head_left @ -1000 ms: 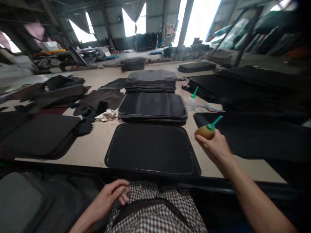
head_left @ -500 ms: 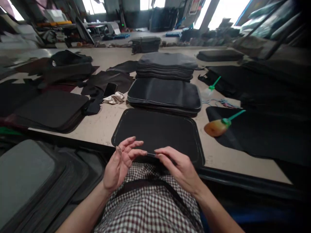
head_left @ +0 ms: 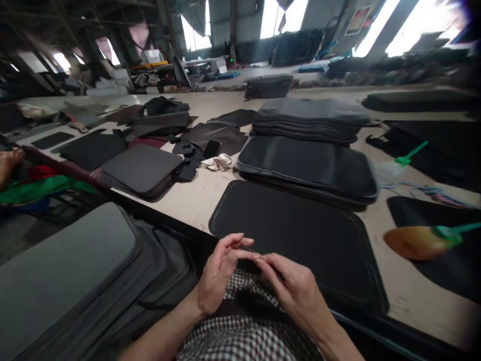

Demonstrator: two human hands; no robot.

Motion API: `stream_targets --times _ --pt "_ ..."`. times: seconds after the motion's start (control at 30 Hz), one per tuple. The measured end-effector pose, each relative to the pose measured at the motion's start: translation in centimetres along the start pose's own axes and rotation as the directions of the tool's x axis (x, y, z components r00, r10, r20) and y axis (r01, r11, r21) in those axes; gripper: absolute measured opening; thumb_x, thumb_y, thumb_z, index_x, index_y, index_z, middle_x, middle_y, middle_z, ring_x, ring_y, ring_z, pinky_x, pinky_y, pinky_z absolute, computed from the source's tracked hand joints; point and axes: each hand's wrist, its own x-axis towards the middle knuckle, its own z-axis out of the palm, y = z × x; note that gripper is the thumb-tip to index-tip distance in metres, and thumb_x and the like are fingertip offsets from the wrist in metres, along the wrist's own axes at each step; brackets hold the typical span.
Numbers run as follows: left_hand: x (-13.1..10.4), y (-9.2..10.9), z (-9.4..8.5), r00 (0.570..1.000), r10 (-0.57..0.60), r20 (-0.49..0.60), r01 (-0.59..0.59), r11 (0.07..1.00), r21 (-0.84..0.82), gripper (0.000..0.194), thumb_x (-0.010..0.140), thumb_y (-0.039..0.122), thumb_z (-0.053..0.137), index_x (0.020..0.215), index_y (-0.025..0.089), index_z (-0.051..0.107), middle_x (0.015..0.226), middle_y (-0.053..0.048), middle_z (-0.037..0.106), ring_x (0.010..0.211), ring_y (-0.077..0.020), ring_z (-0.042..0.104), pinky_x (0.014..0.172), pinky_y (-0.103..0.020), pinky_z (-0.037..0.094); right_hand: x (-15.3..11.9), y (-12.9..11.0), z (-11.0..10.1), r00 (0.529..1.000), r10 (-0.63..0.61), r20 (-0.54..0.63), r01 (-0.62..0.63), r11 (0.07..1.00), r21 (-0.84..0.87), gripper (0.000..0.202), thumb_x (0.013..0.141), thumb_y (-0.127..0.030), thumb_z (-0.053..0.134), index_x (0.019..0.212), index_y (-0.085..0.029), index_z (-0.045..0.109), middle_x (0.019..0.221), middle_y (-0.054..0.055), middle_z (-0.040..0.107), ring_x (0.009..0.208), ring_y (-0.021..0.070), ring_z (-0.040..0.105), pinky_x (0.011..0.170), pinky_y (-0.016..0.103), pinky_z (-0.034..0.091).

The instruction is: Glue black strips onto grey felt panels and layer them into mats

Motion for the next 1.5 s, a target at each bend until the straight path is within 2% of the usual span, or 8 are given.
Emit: stream_targets --times 0.17,0.37,0.63,0.77,0.9,1.07,1.2,1.5 --pt "0.5 0.7 -0.2 0.999 -0.050 -0.008 0.049 0.999 -0.021 0.046 0.106 0.047 0.041 0.142 0.018 0.046 0.101 -0.010 0.079 0.132 -0.0252 0.058 0.116 -0.046 0.032 -0.4 0.4 0.1 0.974 -0.225 0.028 0.226 0.955 -0.193 0.027 0.108 -0.016 0.049 0.082 -0.018 0.056 0.071 -0.001 0.052 0.061 0.0136 0.049 0.061 0.029 0.034" --pt "0.6 0.6 -0.3 0.986 -0.154 -0.064 0.152 0.988 -0.030 0.046 0.107 0.049 0.037 0.138 0.018 0.051 0.121 -0.015 0.074 0.107 -0.0256 0.072 0.106 -0.045 0.039 -0.1 -0.1 0.6 0.936 -0.340 0.089 0.352 0.901 -0.252 0.029 0.104 -0.010 0.049 0.077 -0.019 0.050 0.069 -0.001 0.049 0.061 0.0145 0.045 0.061 0.031 0.029" --pt "-1.5 0.2 -0.1 0.996 -0.079 -0.050 0.087 0.979 0.184 0.038 0.106 0.041 0.041 0.128 0.022 0.066 0.138 -0.011 0.065 0.139 -0.0259 0.051 0.118 -0.041 0.033 0.2 0.0 1.9 0.969 -0.245 -0.014 0.235 0.940 -0.246 0.032 0.103 -0.011 0.047 0.072 -0.019 0.046 0.066 -0.002 0.044 0.058 0.0134 0.041 0.061 0.031 0.027" --pt "-2.1 -0.1 0.2 0.999 -0.031 0.023 0.024 0.965 0.260 0.045 0.104 0.037 0.047 0.148 0.029 0.051 0.154 -0.011 0.051 0.133 -0.0268 0.056 0.115 -0.043 0.039 0.3 0.0 2.5 0.981 -0.140 -0.135 0.115 0.978 -0.175 0.033 0.102 -0.013 0.045 0.070 -0.020 0.043 0.064 -0.002 0.042 0.057 0.0126 0.040 0.060 0.030 0.027" --pt "-2.0 0.0 0.9 0.989 0.106 0.103 -0.134 0.939 0.318 0.054 0.095 0.043 0.063 0.147 0.028 0.054 0.159 -0.011 0.046 0.148 -0.0318 0.038 0.127 -0.050 0.014 0.2 -1.2 3.2 0.979 -0.037 -0.199 0.044 0.999 0.030 0.035 0.099 -0.016 0.049 0.065 -0.020 0.041 0.059 -0.004 0.040 0.054 0.0113 0.038 0.057 0.028 0.027" --pt "-0.4 1.0 0.8 0.988 -0.030 -0.153 0.005 0.987 -0.158 0.074 0.089 0.074 0.049 0.141 0.022 0.059 0.158 -0.013 0.046 0.150 -0.0312 0.036 0.127 -0.046 0.019 0.3 -2.9 3.2 0.994 0.066 0.088 -0.098 0.895 0.436 0.034 0.106 -0.024 0.047 0.075 -0.019 0.060 0.072 -0.001 0.061 0.066 0.0132 0.057 0.069 0.024 0.044" --pt "1.1 2.0 -0.7 0.938 -0.281 -0.202 0.105 0.788 -0.607 0.066 0.098 0.069 0.039 0.131 0.017 0.062 0.150 -0.016 0.055 0.142 -0.0289 0.049 0.118 -0.043 0.039 0.2 -2.7 3.8 0.968 0.068 0.240 -0.194 0.810 0.554 0.030 0.109 -0.029 0.047 0.107 -0.019 0.075 0.091 0.002 0.074 0.086 0.0171 0.068 0.091 0.029 0.050" --pt "1.3 1.6 -3.3 0.900 -0.414 -0.136 0.145 0.578 -0.803 0.041 0.105 0.043 0.045 0.126 0.013 0.064 0.132 -0.014 0.066 0.123 -0.0235 0.063 0.100 -0.037 0.056 -1.2 -1.6 7.8 0.889 0.312 0.334 -0.456 0.652 0.605 0.008 0.080 -0.017 0.080 0.075 -0.017 0.074 0.078 0.001 0.075 0.071 0.0187 0.069 0.066 0.026 0.050"
